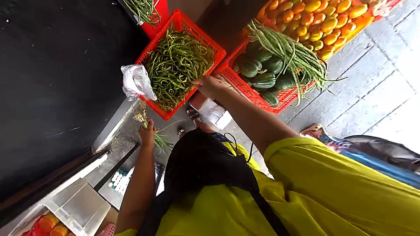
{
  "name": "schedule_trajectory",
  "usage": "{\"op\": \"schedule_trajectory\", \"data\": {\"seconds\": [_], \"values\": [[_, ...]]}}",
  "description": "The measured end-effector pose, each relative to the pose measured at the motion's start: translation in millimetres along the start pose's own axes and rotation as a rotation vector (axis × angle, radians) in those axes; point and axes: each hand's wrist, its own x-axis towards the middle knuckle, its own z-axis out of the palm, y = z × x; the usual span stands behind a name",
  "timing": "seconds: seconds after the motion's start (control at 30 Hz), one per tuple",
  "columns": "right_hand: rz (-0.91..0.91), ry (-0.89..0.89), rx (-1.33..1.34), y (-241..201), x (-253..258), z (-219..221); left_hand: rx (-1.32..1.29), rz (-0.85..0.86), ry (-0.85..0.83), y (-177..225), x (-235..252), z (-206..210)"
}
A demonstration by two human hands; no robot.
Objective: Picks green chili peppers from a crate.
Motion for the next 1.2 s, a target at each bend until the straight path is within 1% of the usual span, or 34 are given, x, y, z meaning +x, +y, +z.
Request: {"op": "schedule_trajectory", "data": {"seconds": [0.1,0.2,0.3,0.37,0.4,0.47,0.53,0.6,0.77,0.83,0.9,0.97,1.03,1.1,1.2], "values": [[-0.009,-0.006,-0.032,-8.9,36.5,4.0,-0.037,-0.018,0.015,5.1,7.6,10.5],[-0.03,-0.03,-0.154,-11.6,63.0,19.8,-0.045,-0.058,0.03,7.1,11.2,22.0],[-0.005,-0.006,-0.237,-10.9,76.4,35.1,-0.038,-0.083,0.025,2.4,13.4,27.6],[-0.016,0.043,-0.205,-7.1,77.5,39.0,-0.016,-0.087,0.019,3.2,13.6,28.1],[-0.038,0.083,-0.142,-5.1,76.0,37.7,-0.008,-0.086,0.021,3.5,15.0,27.8],[-0.04,0.157,0.096,-3.0,69.5,31.2,-0.007,-0.085,0.032,4.7,19.0,27.1],[0.028,0.174,0.369,-2.5,60.6,22.0,-0.019,-0.088,0.038,7.2,23.1,27.1],[0.11,0.168,0.54,-2.7,50.9,12.2,-0.052,-0.093,0.039,11.0,27.3,30.1],[0.176,0.18,0.723,7.8,33.6,-2.7,-0.108,-0.116,0.051,23.1,32.5,40.7],[0.214,0.221,0.842,18.0,37.7,-3.4,-0.065,-0.142,0.04,25.6,35.8,43.1],[0.275,0.249,0.878,23.5,48.4,-4.9,0.016,-0.151,0.026,26.3,40.8,45.7],[0.281,0.243,0.759,22.2,59.1,-9.7,0.08,-0.157,0.017,25.9,45.0,46.9],[0.221,0.221,0.522,20.8,74.2,-15.7,0.134,-0.151,0.017,26.2,47.9,45.9],[0.186,0.163,0.279,10.4,85.1,-22.3,0.172,-0.144,0.015,27.7,48.8,43.9],[0.247,0.07,0.006,-4.9,96.8,-21.2,0.186,-0.156,0.018,32.7,48.2,44.4]]}}
